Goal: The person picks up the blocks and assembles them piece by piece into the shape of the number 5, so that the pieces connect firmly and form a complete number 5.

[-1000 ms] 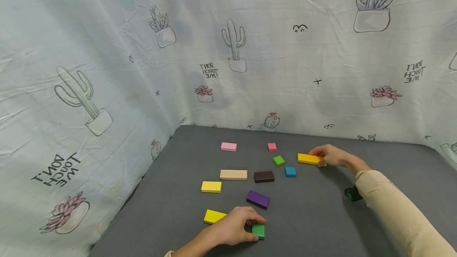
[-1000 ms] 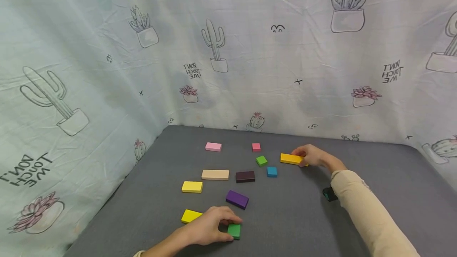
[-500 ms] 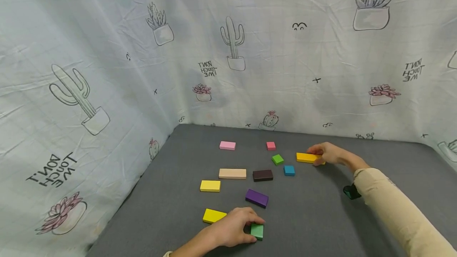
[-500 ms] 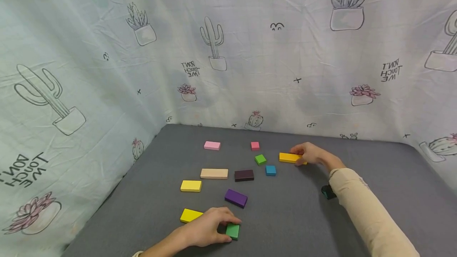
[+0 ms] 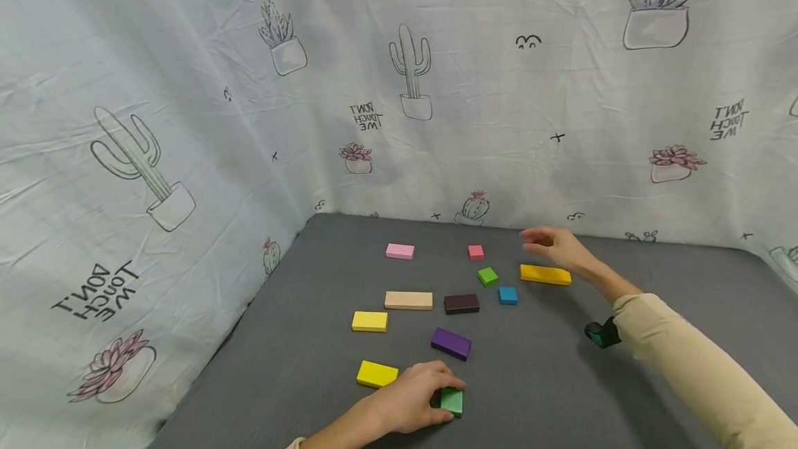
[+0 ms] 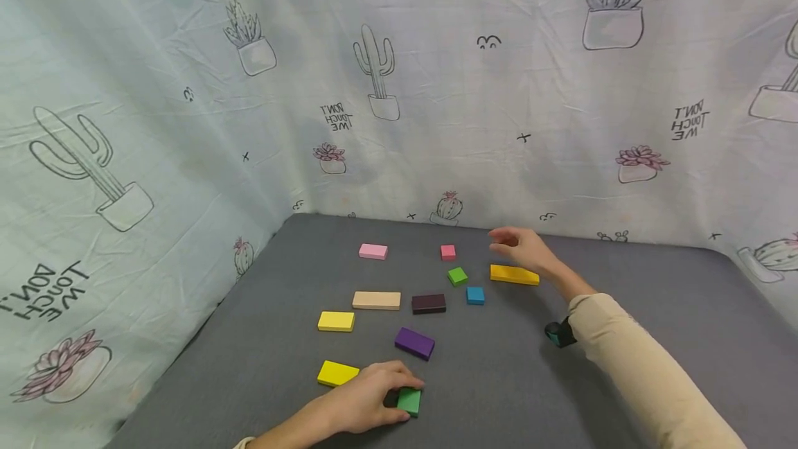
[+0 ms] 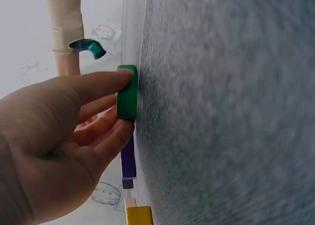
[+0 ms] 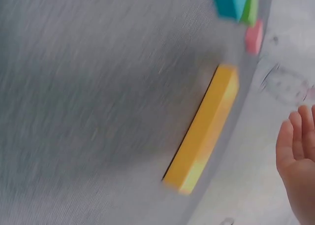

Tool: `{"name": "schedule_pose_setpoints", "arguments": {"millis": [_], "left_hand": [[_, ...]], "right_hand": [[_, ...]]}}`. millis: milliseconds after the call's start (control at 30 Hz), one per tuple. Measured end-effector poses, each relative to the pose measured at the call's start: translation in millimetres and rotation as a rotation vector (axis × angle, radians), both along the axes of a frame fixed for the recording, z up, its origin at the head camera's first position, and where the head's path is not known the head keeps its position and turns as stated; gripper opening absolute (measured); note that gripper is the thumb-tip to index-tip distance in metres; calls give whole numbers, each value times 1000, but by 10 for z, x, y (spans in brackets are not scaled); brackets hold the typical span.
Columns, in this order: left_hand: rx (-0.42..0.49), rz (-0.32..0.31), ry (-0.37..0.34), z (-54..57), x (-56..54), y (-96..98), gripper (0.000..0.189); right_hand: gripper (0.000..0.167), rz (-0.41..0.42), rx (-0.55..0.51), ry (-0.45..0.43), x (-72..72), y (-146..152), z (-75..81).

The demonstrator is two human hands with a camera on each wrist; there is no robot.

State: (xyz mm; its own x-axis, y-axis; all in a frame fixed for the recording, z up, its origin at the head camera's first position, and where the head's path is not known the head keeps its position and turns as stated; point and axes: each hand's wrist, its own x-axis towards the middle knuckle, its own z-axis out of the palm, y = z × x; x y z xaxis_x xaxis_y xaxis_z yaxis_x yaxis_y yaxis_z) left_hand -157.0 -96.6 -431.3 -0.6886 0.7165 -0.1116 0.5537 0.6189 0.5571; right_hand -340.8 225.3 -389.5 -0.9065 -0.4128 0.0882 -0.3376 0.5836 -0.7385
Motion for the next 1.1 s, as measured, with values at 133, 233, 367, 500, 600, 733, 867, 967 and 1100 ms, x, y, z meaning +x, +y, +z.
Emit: {"name": "schedule_pose_setpoints", "arguments": {"millis": [133,233,367,500,600,733,867,967,1100], "left_hand": [[18,21,2,-6,2,5,40],[20,23,21,-11,7,9,39],[14,20,42,-25,4,21,38],[19,33,47,-30,1,34,36],[22,41,42,-26,0,43,35],[19,48,23,-21,-3,43,35],[24,62,-7,-25,-8,32,35],[30,80,-42,-27,-12,24,35],[30,89,-56,-32,-14,17,34]], "right_hand": [[48,49,-50,-26,29,-158,15],[45,113,-36,-27,47,-245,-19],[42,225,15,-18,71,-313,-111],[40,297,10,-54,89,-321,-216],[41,322,11,-73,92,-304,-285],[43,345,16,-104,108,-280,-336],[42,357,6,-165,129,-267,-356],[40,353,6,-190,137,-269,-372],[38,339,19,-191,144,-292,-383]]}}
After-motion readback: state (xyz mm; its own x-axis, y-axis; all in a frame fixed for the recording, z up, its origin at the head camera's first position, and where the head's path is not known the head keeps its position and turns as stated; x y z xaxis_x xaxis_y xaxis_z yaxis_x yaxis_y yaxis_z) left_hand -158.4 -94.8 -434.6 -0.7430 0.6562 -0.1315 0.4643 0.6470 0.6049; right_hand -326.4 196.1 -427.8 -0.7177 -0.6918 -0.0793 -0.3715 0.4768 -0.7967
